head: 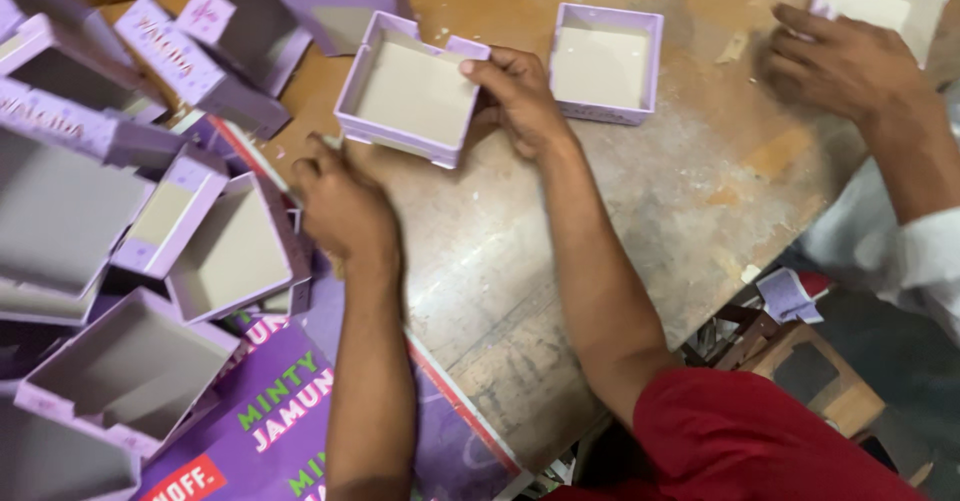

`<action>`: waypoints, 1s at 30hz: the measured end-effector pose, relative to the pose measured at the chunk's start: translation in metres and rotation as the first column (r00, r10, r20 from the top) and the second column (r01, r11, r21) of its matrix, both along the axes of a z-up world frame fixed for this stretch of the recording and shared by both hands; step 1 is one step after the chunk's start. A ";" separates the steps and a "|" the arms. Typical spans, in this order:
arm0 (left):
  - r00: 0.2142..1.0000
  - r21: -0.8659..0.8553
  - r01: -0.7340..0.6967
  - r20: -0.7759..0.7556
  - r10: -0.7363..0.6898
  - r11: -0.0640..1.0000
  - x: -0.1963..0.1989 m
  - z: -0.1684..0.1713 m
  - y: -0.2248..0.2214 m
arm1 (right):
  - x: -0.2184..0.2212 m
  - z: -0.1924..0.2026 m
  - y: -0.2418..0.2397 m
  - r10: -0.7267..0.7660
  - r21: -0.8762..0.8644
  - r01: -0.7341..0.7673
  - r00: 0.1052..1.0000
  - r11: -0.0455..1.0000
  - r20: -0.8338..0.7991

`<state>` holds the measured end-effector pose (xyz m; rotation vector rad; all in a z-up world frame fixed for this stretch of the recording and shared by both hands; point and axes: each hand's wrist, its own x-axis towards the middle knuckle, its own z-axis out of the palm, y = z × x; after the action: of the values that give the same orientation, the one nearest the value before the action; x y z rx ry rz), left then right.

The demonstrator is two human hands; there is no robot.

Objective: The person assembles small purple cardboard boxes at a workbench. They fold the flaps, use a wooden stick to press the edges, and stack the completed boxes. Another person works nearby on similar boxes.

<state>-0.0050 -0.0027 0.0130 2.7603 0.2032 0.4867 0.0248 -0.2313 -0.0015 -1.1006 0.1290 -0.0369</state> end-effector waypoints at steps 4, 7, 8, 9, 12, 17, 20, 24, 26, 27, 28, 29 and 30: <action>0.999 0.075 -0.022 -0.030 0.024 0.997 0.005 -0.007 0.001 | -0.003 -0.006 0.003 0.136 0.067 -0.133 0.990 0.989 -0.043; 0.997 -0.029 -0.029 -0.078 0.027 0.999 0.011 -0.017 0.004 | -0.004 -0.004 0.006 0.164 0.006 -0.164 0.984 0.986 -0.066; 0.996 -0.075 -0.027 -0.092 0.020 0.997 0.014 -0.024 0.005 | -0.003 -0.001 0.007 0.157 -0.027 -0.159 0.985 0.987 -0.070; 0.994 -0.122 -0.036 -0.105 0.023 0.992 0.015 -0.033 0.007 | -0.005 0.001 0.013 0.160 -0.059 -0.164 0.984 0.985 -0.074; 0.999 -0.341 -0.014 -0.046 -0.001 0.940 0.018 -0.066 0.007 | -0.012 0.014 0.030 0.108 -0.173 -0.121 0.990 0.977 -0.086; 0.964 -0.092 0.067 0.262 -0.041 0.993 0.029 -0.083 0.001 | -0.011 0.060 0.087 0.170 0.061 -0.174 0.983 0.983 0.072; 0.988 -0.120 0.050 0.154 -0.031 0.992 0.022 -0.061 0.004 | 0.027 0.092 0.151 0.232 0.039 -0.234 0.971 0.971 0.062; 0.994 -0.096 0.039 0.104 -0.028 0.995 0.010 -0.030 0.009 | 0.082 0.116 0.232 0.248 0.057 -0.256 0.961 0.965 0.120; 0.996 -0.122 0.065 0.060 -0.059 0.990 0.011 -0.020 0.012 | 0.085 0.121 0.251 0.274 -0.056 -0.271 0.961 0.961 0.036; 0.997 -0.128 0.078 0.033 -0.074 0.989 0.008 -0.018 0.013 | 0.076 0.121 0.248 0.241 -0.165 -0.223 0.966 0.961 0.097; 0.996 -0.135 0.090 0.007 -0.090 0.987 0.005 -0.017 0.012 | 0.057 0.118 0.239 0.213 -0.268 -0.165 0.964 0.949 0.160; 0.997 -0.098 0.057 0.055 -0.052 0.994 0.007 -0.015 0.014 | 0.042 0.115 0.231 0.190 -0.357 -0.098 0.954 0.929 0.233; 0.994 -0.063 0.022 0.104 -0.016 0.998 0.009 -0.014 0.013 | 0.023 0.111 0.212 0.061 -0.505 0.178 0.905 0.845 0.422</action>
<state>0.0041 0.0106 -0.0012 2.6642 0.1645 0.6065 0.0483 -0.0198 0.1098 -1.6236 -0.2598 -0.3900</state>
